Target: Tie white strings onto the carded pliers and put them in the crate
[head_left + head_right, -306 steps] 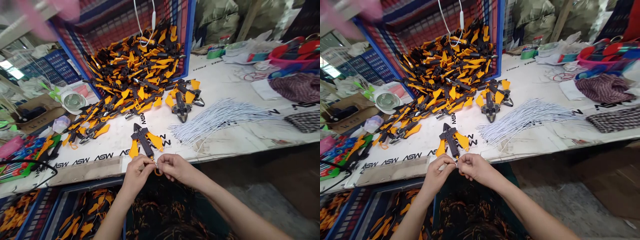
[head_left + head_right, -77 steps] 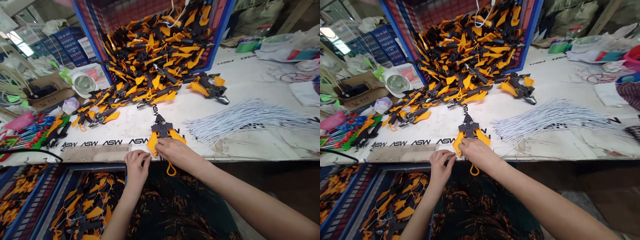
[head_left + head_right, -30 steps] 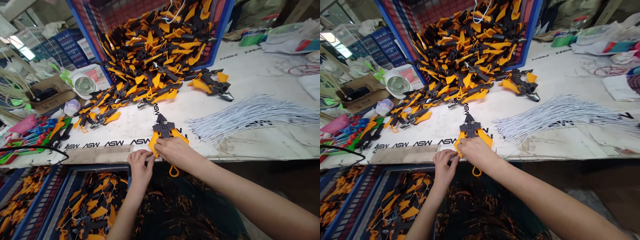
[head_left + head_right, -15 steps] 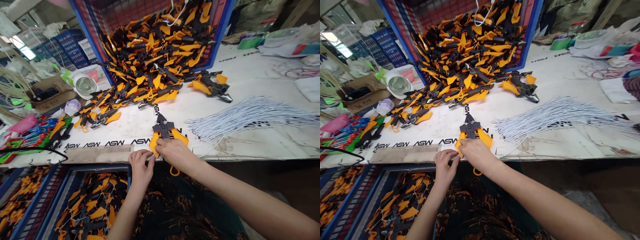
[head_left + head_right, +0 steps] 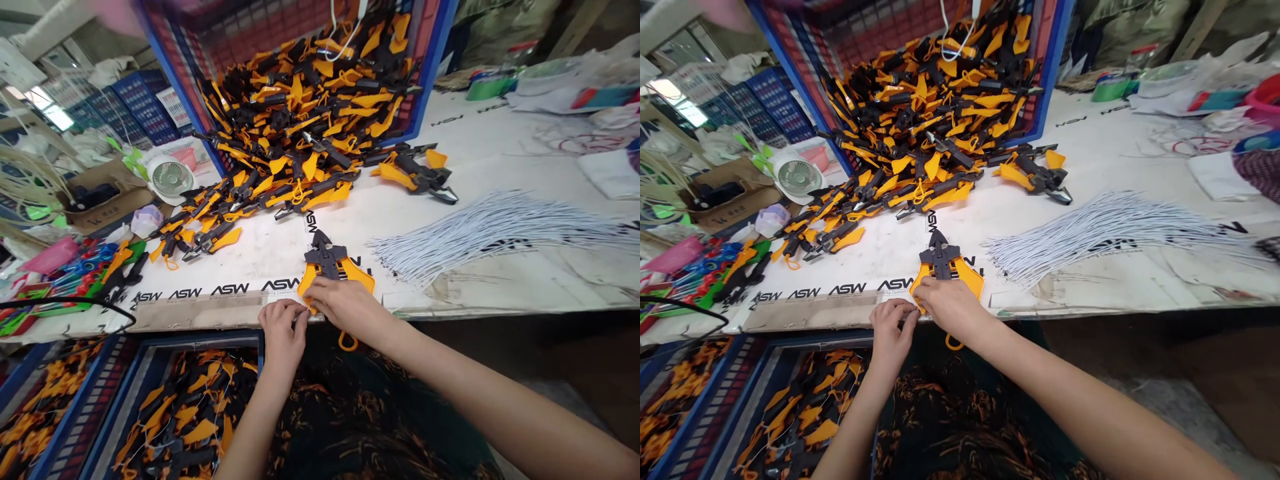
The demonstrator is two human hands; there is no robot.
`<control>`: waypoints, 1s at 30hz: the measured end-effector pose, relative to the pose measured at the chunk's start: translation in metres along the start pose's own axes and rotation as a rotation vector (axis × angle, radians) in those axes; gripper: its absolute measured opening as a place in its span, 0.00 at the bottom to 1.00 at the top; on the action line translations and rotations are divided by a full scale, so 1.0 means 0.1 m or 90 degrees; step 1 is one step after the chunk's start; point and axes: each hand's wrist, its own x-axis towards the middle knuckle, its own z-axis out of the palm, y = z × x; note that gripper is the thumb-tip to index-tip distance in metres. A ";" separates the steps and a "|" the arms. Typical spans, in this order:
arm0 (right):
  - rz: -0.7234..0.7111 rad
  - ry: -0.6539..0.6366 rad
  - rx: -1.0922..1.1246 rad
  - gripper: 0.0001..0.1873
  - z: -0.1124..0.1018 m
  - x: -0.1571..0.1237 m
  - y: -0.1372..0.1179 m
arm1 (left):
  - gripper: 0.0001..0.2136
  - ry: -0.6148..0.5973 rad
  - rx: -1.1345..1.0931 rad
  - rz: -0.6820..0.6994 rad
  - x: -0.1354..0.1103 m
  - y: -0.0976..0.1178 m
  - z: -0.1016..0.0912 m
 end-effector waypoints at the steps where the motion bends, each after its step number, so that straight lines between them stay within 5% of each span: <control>1: -0.003 0.013 -0.002 0.07 0.01 -0.01 0.00 | 0.04 -0.007 -0.003 0.002 0.01 0.01 0.00; 8: -0.055 0.043 -0.053 0.13 0.10 -0.08 0.04 | 0.07 -0.012 -0.065 -0.015 -0.10 -0.15 -0.34; 13: -0.063 0.028 -0.045 0.13 0.07 -0.09 0.09 | 0.12 0.034 -0.309 -0.239 -0.29 -0.43 -0.70; 16: -0.057 0.038 -0.014 0.14 0.03 -0.11 0.05 | 0.15 -0.030 -0.453 -0.356 -0.37 -0.36 -0.73; 19: -0.102 0.066 0.139 0.17 0.04 -0.16 -0.10 | 0.14 -0.091 -0.601 -0.421 -0.37 -0.10 -0.69; 22: -0.107 0.122 0.420 0.10 0.15 -0.23 -0.32 | 0.15 -0.099 -0.760 -0.443 -0.29 0.16 -0.66; 26: 0.081 0.210 0.721 0.08 0.30 -0.30 -0.52 | 0.15 -0.057 -0.874 -0.459 -0.17 0.32 -0.57; 30: 0.162 0.188 0.811 0.09 0.27 -0.31 -0.50 | 0.15 0.013 -0.829 -0.420 -0.15 0.34 -0.41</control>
